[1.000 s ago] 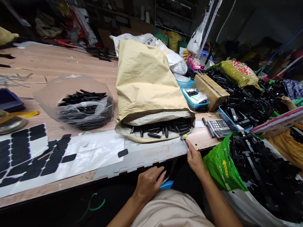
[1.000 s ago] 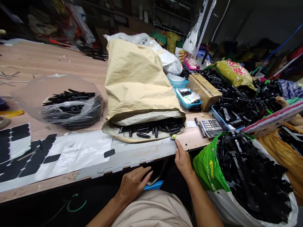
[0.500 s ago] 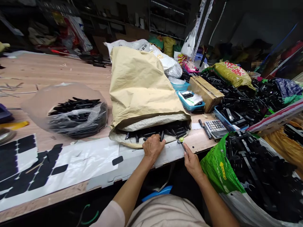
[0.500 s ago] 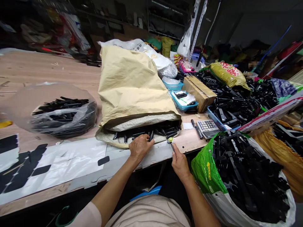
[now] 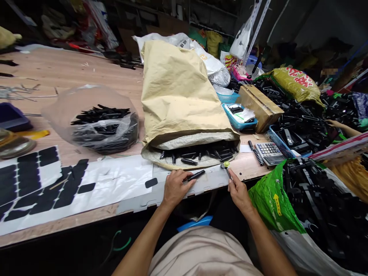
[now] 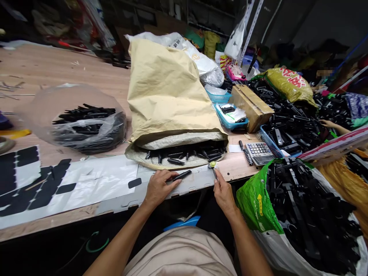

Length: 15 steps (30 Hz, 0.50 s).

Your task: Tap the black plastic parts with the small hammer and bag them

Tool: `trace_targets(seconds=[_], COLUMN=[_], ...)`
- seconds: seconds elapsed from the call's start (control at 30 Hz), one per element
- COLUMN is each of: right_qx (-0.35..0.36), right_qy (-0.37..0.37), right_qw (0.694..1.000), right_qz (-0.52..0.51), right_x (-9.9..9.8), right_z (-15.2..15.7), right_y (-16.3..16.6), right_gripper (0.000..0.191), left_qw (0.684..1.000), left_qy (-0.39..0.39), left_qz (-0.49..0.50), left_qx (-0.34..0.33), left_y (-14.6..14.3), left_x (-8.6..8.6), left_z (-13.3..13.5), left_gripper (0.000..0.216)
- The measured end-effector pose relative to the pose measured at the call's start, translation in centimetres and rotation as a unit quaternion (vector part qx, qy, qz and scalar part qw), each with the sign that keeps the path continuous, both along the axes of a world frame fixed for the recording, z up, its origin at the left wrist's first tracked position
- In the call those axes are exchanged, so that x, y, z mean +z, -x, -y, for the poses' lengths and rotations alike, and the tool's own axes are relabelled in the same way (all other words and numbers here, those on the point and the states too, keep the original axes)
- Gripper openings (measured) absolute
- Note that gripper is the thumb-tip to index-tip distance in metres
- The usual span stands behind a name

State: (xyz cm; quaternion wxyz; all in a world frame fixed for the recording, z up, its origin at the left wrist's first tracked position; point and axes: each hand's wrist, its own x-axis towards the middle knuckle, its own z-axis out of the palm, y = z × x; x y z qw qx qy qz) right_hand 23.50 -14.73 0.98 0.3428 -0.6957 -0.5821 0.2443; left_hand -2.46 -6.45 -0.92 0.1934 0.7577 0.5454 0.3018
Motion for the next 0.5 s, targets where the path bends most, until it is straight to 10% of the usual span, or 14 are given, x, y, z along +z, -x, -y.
trace_targets(seconds=[0.23,0.5], right_qx=[0.14,0.199], right_qy=[-0.007,-0.001], right_qw=[0.99,0.979], right_qz=[-0.026,0.037], right_x=[3.6,2.7], right_z=[0.6,0.2], right_y=[5.3,7.7], right_gripper=[0.049,0.051], left_qw=[0.999,0.998], left_qy=[0.032,0.069], left_qz=[-0.005,0.001], left_qx=[0.0,0.007], left_y=[-0.1,-0.2], left_x=[0.2,0.7], left_z=[0.0,0.0], left_gripper=[0.018,0.013])
